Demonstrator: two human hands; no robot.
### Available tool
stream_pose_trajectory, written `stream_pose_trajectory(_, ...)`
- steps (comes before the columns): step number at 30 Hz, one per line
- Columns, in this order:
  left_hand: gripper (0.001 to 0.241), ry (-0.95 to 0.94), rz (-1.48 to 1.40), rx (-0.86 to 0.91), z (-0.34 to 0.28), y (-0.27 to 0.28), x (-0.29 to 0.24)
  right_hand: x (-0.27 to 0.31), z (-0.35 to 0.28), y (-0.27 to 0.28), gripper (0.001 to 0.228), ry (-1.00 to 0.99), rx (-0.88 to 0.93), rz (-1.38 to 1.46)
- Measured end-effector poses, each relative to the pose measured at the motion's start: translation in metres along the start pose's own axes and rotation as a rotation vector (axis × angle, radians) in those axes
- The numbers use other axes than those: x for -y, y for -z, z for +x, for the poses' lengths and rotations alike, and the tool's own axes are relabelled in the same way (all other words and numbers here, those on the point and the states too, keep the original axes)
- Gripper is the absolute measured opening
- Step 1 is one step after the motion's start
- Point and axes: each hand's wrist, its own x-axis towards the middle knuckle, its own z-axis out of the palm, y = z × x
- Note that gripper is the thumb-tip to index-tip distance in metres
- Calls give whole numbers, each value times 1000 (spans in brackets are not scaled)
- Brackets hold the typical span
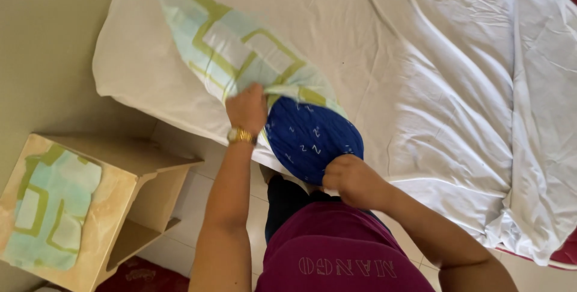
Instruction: The person removes a light green and white patterned pillowcase from a blue pillow on a bed. They then insert the same pillowcase onto a second blue pillow on an adjacent bed, adjusting the fabric to fit.
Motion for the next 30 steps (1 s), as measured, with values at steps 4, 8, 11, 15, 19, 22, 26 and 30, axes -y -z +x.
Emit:
stream_pose_trajectory(4, 7, 49, -48, 103, -75, -62, -14, -31, -49, -11, 33, -517, -281, 631)
stream_pose_trajectory(8, 11, 77, -93, 37, -100, -27, -33, -43, -55, -40, 46, -750, -400, 26)
stream_pose_trajectory(11, 16, 227, -196, 199, -94, 15, -47, -47, -35, -81, 81, -620, -209, -9)
stream_pose_trajectory(15, 46, -127, -335, -130, -99, 49, -79, -66, -35, -118, 41, -746, -25, 142)
stream_pose_trajectory(19, 32, -94, -264, -58, -89, -6, -36, -62, -25, -62, 22, -524, -71, 334)
stream_pose_trajectory(22, 26, 53, -227, -240, -32, 9, -7, -21, 25, 29, 31, -143, -22, 12)
stream_pose_trajectory(26, 26, 128, -224, -332, -20, 23, 13, 14, 33, 49, 20, 75, 28, -294)
stream_pose_trajectory(30, 53, 359, -177, 87, -84, -40, 18, -23, -26, -46, 7, 4, 186, -341)
